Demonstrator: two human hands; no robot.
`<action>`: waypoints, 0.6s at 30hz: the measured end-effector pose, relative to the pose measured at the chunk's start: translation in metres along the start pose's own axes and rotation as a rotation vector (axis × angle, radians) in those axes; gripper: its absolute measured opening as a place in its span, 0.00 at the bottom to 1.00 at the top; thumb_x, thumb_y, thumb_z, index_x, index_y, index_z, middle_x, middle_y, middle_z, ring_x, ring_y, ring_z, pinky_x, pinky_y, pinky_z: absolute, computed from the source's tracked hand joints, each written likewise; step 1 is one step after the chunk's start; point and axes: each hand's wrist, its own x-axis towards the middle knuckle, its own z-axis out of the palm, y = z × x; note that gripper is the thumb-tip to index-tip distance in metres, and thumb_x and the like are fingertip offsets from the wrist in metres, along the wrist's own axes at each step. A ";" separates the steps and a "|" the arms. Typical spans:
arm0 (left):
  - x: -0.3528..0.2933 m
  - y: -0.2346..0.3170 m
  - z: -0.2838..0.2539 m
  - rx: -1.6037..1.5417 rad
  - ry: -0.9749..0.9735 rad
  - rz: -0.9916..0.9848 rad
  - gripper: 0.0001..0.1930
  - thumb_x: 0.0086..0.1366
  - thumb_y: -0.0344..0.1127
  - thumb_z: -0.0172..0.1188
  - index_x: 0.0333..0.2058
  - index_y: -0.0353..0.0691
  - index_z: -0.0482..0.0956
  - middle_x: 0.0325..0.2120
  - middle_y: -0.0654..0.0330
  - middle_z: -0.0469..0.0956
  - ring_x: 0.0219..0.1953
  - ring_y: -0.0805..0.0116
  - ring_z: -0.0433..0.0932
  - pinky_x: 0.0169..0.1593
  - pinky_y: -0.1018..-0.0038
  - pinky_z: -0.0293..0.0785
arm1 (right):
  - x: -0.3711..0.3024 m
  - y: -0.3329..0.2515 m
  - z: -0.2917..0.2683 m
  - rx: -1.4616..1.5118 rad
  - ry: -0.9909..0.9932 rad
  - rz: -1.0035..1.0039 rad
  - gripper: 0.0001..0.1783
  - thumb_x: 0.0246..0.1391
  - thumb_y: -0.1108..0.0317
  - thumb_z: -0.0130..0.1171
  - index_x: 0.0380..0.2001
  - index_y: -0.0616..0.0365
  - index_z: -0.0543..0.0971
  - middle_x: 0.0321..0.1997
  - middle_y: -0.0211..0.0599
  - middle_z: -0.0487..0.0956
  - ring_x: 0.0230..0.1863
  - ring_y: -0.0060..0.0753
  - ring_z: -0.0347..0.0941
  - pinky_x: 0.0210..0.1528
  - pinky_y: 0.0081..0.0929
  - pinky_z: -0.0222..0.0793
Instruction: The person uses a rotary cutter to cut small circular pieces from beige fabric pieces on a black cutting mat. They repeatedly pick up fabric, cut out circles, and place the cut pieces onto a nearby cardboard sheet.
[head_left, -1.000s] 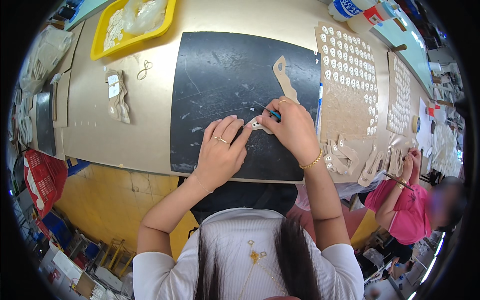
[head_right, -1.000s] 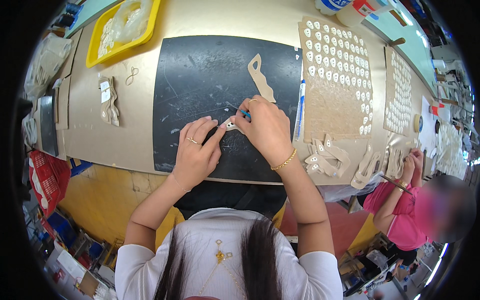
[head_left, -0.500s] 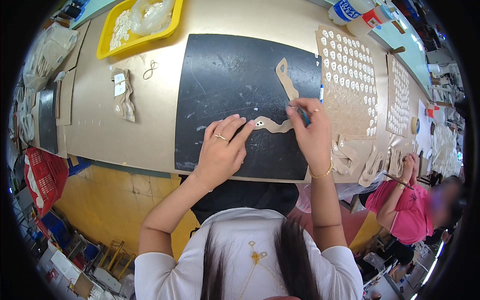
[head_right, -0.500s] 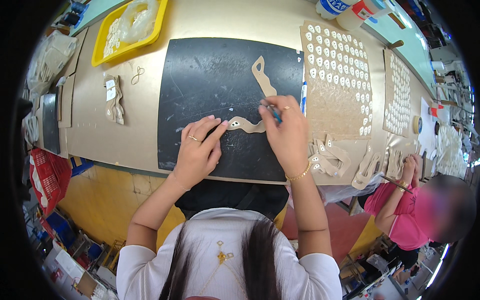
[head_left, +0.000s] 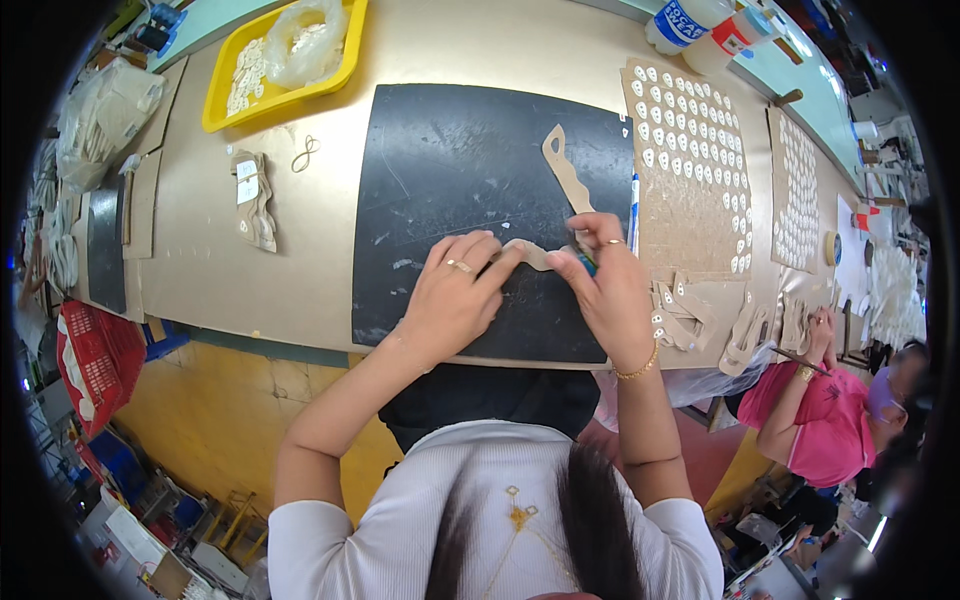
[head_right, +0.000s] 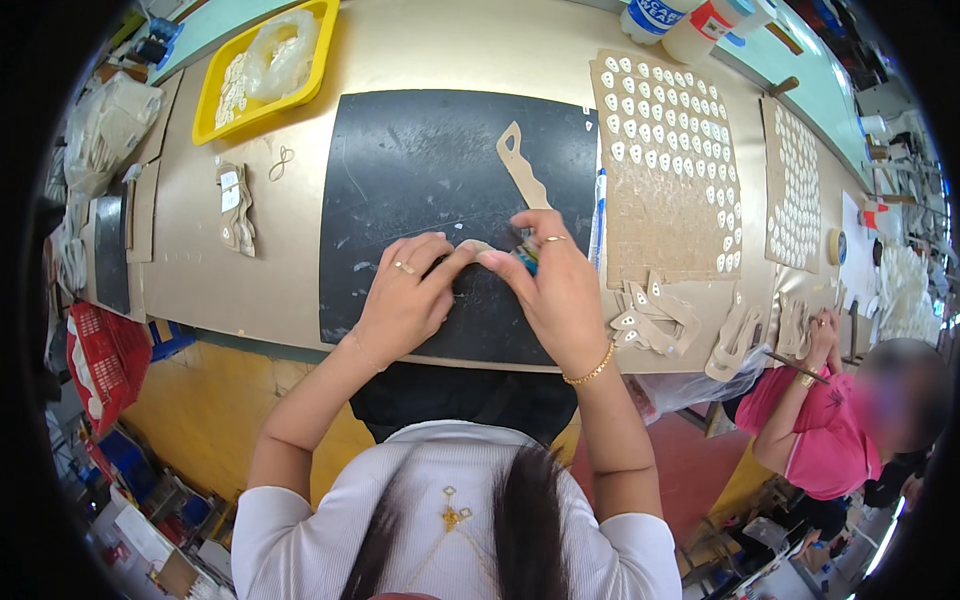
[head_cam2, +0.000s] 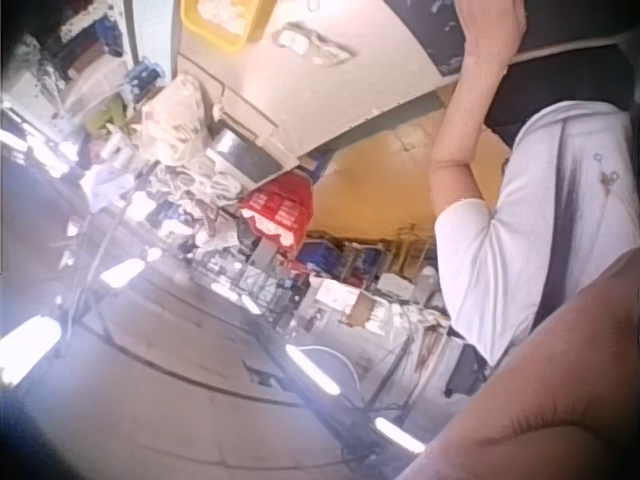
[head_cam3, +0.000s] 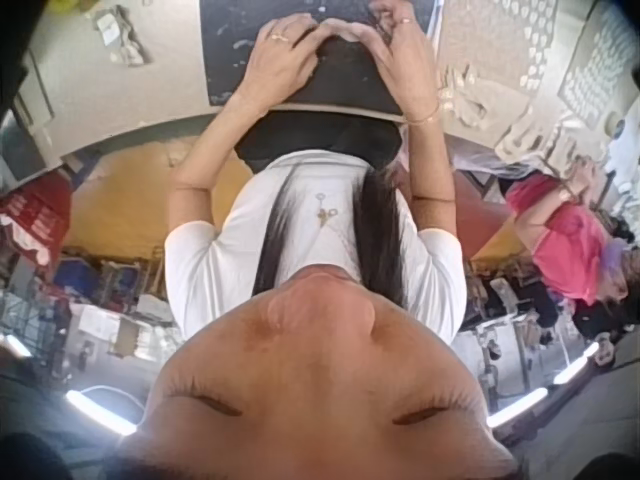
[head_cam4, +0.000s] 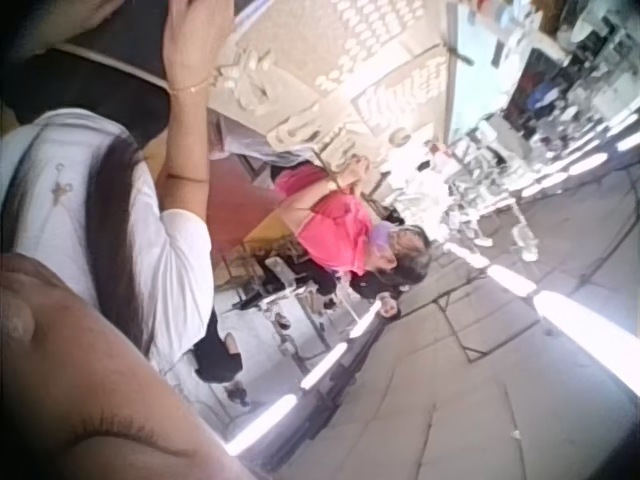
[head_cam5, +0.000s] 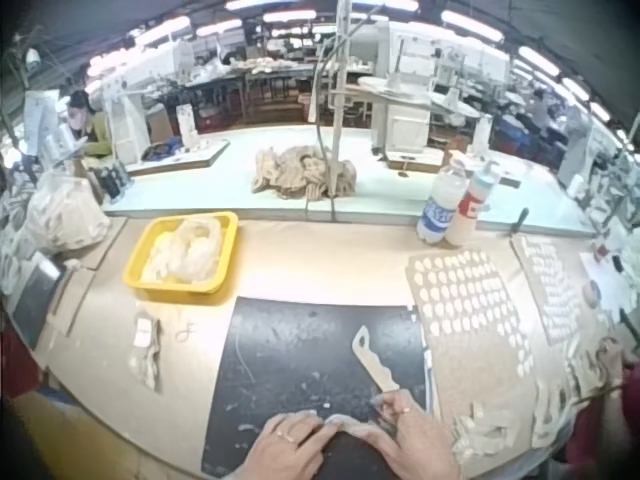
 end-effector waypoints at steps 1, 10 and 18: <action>-0.009 -0.003 0.004 -0.001 0.036 -0.016 0.25 0.54 0.26 0.62 0.54 0.38 0.78 0.52 0.54 0.76 0.59 0.55 0.73 0.62 0.56 0.66 | 0.003 0.001 0.002 -0.036 -0.017 -0.034 0.19 0.61 0.62 0.65 0.49 0.61 0.74 0.44 0.49 0.80 0.40 0.50 0.80 0.42 0.37 0.75; -0.020 0.005 0.008 0.103 0.004 0.019 0.26 0.55 0.25 0.61 0.56 0.36 0.77 0.58 0.55 0.74 0.65 0.57 0.70 0.67 0.53 0.61 | -0.012 0.016 0.026 -0.127 0.016 -0.140 0.10 0.57 0.68 0.65 0.39 0.56 0.76 0.38 0.40 0.78 0.34 0.49 0.79 0.34 0.40 0.73; -0.021 0.004 0.009 0.095 -0.006 0.015 0.27 0.54 0.26 0.61 0.56 0.37 0.78 0.59 0.56 0.74 0.65 0.58 0.70 0.68 0.52 0.60 | -0.005 0.011 0.026 -0.183 0.013 -0.126 0.07 0.55 0.68 0.65 0.36 0.55 0.78 0.34 0.36 0.79 0.32 0.46 0.79 0.35 0.40 0.73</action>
